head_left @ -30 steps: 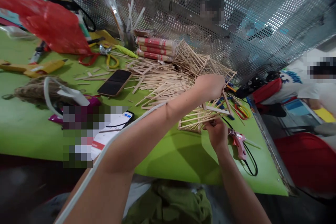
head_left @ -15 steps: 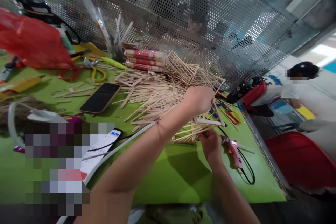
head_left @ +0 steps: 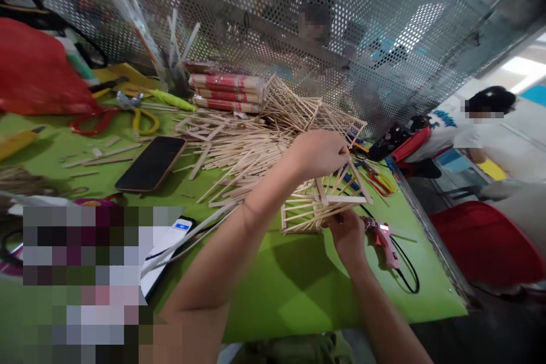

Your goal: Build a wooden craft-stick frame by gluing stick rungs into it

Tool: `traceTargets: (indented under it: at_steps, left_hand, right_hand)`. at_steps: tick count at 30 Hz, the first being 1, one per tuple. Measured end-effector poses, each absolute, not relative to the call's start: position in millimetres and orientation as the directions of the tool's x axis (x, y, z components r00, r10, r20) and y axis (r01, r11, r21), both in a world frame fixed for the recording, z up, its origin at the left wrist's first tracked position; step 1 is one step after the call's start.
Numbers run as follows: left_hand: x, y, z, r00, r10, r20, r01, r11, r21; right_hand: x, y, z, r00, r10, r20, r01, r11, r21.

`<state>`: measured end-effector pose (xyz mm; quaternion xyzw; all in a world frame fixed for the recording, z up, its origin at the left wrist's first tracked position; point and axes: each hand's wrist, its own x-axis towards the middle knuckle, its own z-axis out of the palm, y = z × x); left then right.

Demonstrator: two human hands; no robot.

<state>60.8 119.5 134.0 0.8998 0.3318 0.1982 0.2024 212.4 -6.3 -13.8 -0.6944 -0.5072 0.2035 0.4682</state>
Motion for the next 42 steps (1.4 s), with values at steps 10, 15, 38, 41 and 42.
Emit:
traceTargets:
  at_steps: [10,15,38,41,42]
  left_hand:
    - [61.5,129.4,130.4,0.753,0.619,0.221,0.47,-0.742,0.478]
    - [66.5,129.4,127.4,0.766,0.61,0.2,0.465,-0.742,0.484]
    - [67.7,131.5,127.1,0.791,0.573,0.214,0.404,-0.752,0.522]
    - [67.6,130.4,128.3,0.79,0.577,0.209,0.416,-0.753,0.51]
    - [67.6,130.0,128.4,0.789,0.579,0.208,0.419,-0.753,0.507]
  right_hand:
    - [206.5,-7.1,-6.8,0.424,0.882,0.205,0.506,-0.043,-0.861]
    - [206.3,-7.4,-6.9,0.428,0.882,0.196,0.506,-0.054,-0.861]
    - [206.8,-7.3,-6.9,0.44,0.872,0.216,0.534,-0.061,-0.843]
    - [206.7,-7.2,-6.3,0.445,0.871,0.21,0.55,-0.08,-0.832]
    - [206.8,-7.4,-6.1,0.444,0.872,0.205,0.549,-0.084,-0.831]
